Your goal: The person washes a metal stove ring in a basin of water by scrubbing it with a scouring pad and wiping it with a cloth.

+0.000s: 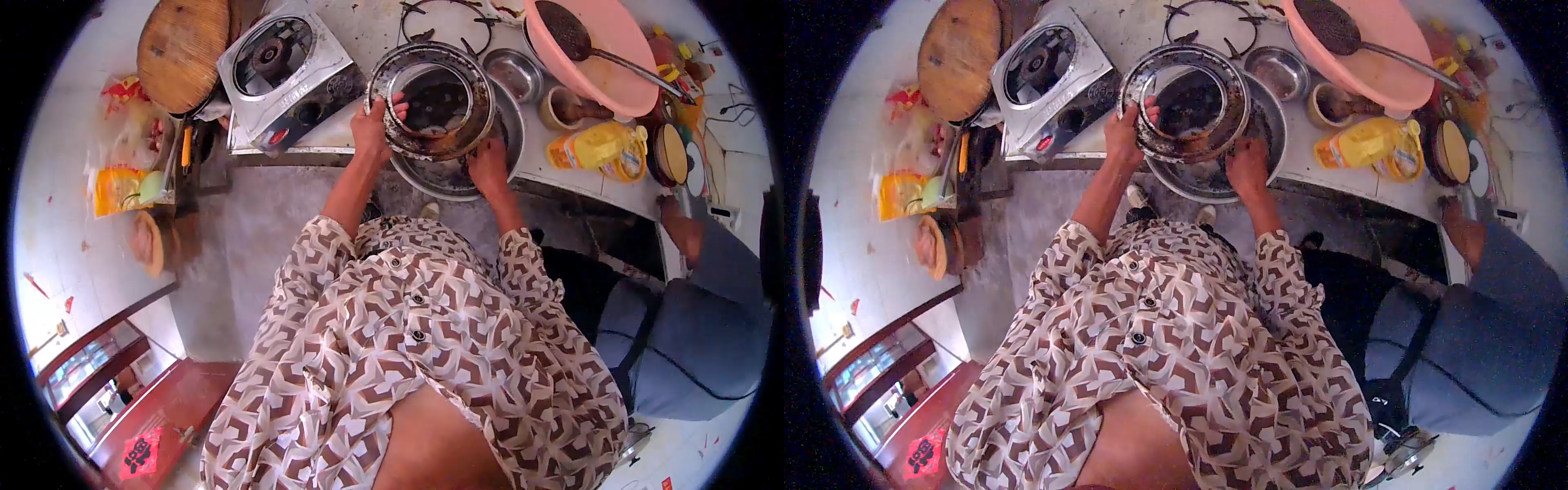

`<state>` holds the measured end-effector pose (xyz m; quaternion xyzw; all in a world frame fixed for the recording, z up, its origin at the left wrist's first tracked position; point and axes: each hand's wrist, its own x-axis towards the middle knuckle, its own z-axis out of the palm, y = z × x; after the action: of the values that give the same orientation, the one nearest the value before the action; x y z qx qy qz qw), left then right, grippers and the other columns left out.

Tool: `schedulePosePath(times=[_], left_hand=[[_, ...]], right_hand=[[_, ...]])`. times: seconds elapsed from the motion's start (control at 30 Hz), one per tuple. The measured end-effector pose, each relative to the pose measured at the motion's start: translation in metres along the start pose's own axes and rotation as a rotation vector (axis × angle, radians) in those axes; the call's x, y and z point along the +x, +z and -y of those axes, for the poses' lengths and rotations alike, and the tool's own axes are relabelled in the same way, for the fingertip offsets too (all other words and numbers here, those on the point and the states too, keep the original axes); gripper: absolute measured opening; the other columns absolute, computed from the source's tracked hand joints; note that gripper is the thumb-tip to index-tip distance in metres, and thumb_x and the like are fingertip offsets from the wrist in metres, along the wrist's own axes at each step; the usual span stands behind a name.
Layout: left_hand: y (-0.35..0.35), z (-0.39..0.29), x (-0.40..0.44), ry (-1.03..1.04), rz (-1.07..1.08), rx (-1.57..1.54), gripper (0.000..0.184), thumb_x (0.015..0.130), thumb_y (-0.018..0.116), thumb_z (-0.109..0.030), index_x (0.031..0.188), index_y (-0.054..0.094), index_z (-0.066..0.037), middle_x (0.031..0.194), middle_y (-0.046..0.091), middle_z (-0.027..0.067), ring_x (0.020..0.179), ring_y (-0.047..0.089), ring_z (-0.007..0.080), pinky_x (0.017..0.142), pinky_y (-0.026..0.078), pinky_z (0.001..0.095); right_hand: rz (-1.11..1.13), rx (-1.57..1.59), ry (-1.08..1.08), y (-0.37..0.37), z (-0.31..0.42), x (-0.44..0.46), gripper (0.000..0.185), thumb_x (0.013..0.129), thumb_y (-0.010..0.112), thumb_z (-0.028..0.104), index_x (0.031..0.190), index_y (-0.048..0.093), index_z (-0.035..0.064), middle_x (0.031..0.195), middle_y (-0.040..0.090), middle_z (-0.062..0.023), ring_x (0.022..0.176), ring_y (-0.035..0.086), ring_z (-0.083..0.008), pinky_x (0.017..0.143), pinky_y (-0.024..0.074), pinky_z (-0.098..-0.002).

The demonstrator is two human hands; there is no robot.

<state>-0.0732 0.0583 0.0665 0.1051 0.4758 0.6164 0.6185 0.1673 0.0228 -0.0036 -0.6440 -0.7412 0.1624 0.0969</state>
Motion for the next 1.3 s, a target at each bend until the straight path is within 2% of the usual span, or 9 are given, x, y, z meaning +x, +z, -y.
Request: schedulePosePath(times=[0.1,0.23,0.33,0.43,0.57,0.7,1.03,1.2,1.3], left_hand=[[0.006,0.01,0.005,-0.101,0.043,-0.05,0.023,0.095,0.037,-0.008,0.107,0.051,0.006,0.102,0.063,0.0164,0.077,0.064,0.0196,0.066,0.054,0.0294],[-0.008,0.031,0.018,-0.192,0.157,-0.141,0.029,0.096,0.035,-0.016,0.117,0.045,0.001,0.114,0.058,0.0142,0.091,0.061,0.0233,0.074,0.054,0.0345],[-0.013,0.042,0.019,-0.219,0.2,-0.222,0.042,0.098,0.033,-0.034,0.127,0.039,-0.003,0.124,0.053,0.007,0.098,0.059,0.0231,0.081,0.051,0.041],[-0.008,0.042,0.013,-0.273,0.223,-0.234,0.046,0.096,0.034,-0.041,0.126,0.038,-0.006,0.121,0.054,0.0115,0.093,0.059,0.025,0.073,0.052,0.0383],[-0.009,0.048,0.016,-0.33,0.335,-0.158,0.058,0.095,0.023,-0.052,0.128,0.037,-0.007,0.116,0.058,0.0116,0.085,0.061,0.023,0.069,0.051,0.0336],[-0.003,0.04,0.007,-0.406,0.327,-0.187,0.058,0.095,0.021,-0.05,0.126,0.042,-0.006,0.115,0.058,0.0131,0.089,0.062,0.0244,0.067,0.053,0.0317],[-0.011,0.06,0.028,-0.508,0.326,-0.165,0.063,0.094,0.02,-0.053,0.125,0.044,-0.004,0.113,0.058,0.015,0.1,0.058,0.0278,0.086,0.049,0.0411],[-0.011,0.057,0.023,-0.588,0.294,-0.191,0.065,0.093,0.02,-0.057,0.128,0.043,-0.007,0.124,0.052,0.0111,0.112,0.051,0.0274,0.098,0.039,0.0429],[-0.006,0.062,0.006,-0.408,0.309,-0.276,0.065,0.093,0.02,-0.057,0.13,0.041,-0.009,0.13,0.047,0.0092,0.12,0.044,0.0274,0.102,0.034,0.042]], right_hand=[[0.198,-0.042,-0.166,0.003,-0.011,0.01,0.038,0.074,0.064,0.02,0.107,0.058,0.0023,0.106,0.055,-0.0239,0.1,0.052,-0.0376,0.088,0.0425,-0.0412],[0.4,0.228,0.041,-0.041,-0.013,0.024,0.041,0.074,0.065,0.024,0.108,0.058,0.0011,0.11,0.057,-0.023,0.102,0.055,-0.0349,0.088,0.0432,-0.0395],[0.226,0.051,0.084,-0.07,-0.028,0.023,0.046,0.072,0.068,0.023,0.109,0.055,-0.0006,0.1,0.059,-0.0242,0.091,0.057,-0.0393,0.085,0.0452,-0.0409],[0.093,0.119,0.159,-0.101,-0.012,0.01,0.044,0.073,0.067,0.022,0.109,0.055,-0.0001,0.104,0.057,-0.0216,0.098,0.056,-0.036,0.086,0.0446,-0.0392],[0.004,0.405,-0.126,-0.089,0.016,0.012,0.042,0.068,0.068,0.013,0.108,0.056,0.0053,0.109,0.055,-0.0167,0.101,0.054,-0.0341,0.089,0.0427,-0.0395],[0.173,0.462,-0.263,-0.08,0.044,0.007,0.043,0.067,0.067,0.009,0.108,0.056,0.0074,0.112,0.053,-0.0128,0.108,0.048,-0.0307,0.095,0.038,-0.0364],[0.054,0.389,-0.575,-0.052,0.079,0.007,0.043,0.066,0.063,0.001,0.107,0.054,0.006,0.11,0.049,-0.0114,0.104,0.047,-0.0319,0.09,0.0386,-0.0389],[-0.139,0.411,-0.362,-0.017,0.095,0.041,0.038,0.066,0.066,0.003,0.102,0.053,0.0037,0.105,0.051,-0.0147,0.1,0.049,-0.0346,0.085,0.0417,-0.041],[-0.206,0.487,-0.096,-0.002,0.101,0.067,0.039,0.068,0.069,0.013,0.101,0.053,0.0026,0.102,0.053,-0.0187,0.097,0.051,-0.037,0.083,0.0423,-0.0426]])
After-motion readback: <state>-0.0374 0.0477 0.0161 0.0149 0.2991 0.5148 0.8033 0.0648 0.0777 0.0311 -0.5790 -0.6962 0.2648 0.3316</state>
